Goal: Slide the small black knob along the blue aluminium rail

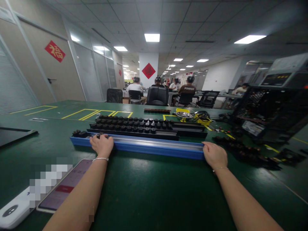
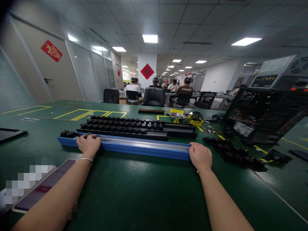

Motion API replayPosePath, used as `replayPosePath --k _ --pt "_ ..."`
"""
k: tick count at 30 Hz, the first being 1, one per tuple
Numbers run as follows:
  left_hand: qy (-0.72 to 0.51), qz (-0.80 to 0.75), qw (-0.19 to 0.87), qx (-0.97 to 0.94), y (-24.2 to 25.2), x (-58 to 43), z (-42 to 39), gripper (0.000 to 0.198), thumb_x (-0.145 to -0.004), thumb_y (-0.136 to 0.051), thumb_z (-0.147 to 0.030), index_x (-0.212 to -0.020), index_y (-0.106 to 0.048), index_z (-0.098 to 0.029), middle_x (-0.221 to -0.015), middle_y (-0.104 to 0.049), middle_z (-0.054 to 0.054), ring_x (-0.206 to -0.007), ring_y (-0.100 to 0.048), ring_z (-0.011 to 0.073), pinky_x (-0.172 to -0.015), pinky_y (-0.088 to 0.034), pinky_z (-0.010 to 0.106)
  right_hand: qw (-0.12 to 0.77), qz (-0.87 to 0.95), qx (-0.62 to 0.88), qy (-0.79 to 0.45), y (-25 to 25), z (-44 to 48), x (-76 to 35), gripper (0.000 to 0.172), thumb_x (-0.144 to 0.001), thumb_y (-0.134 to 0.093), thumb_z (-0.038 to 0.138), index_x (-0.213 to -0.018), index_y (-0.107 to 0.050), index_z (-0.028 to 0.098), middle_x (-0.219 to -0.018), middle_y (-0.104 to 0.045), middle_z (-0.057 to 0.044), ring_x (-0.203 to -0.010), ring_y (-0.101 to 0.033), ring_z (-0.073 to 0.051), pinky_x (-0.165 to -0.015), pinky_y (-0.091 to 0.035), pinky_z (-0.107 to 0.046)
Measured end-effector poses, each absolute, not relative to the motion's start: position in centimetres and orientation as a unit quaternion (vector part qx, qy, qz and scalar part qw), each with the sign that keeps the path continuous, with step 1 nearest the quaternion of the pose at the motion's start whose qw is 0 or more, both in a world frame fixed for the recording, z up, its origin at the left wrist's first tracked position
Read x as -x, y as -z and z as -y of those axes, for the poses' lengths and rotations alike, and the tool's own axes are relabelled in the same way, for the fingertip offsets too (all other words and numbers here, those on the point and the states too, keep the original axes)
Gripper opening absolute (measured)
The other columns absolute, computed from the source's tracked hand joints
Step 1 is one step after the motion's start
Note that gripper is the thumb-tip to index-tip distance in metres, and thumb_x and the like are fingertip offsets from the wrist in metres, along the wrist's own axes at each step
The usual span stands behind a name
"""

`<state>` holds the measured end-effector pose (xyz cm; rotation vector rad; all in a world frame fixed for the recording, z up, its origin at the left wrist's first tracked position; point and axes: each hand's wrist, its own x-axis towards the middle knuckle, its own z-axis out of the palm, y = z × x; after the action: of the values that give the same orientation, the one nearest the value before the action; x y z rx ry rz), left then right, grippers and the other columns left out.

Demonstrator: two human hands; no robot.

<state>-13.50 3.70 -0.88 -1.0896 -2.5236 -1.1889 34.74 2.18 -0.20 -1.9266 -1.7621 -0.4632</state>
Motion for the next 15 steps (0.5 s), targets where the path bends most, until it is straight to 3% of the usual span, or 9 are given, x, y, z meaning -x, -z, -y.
replayPosePath --k 15 --pt "0.401 0.825 0.106 0.384 0.93 12.86 -3.31 0.034 -0.073 -0.047 -0.03 -0.095 -0.067 -0.016 -0.123 -0.045 0.016 -0.124 -0.031 0.0318 -0.101 -0.028 0.044 0.263 0.578 0.763 0.122 0.37 -1.51 -33.76 0.042 -0.084 -0.029 0.027 -0.108 -0.064 0.026 -0.12 -0.059 0.0 -0.111 -0.047 -0.02 -0.097 -0.03 -0.041"
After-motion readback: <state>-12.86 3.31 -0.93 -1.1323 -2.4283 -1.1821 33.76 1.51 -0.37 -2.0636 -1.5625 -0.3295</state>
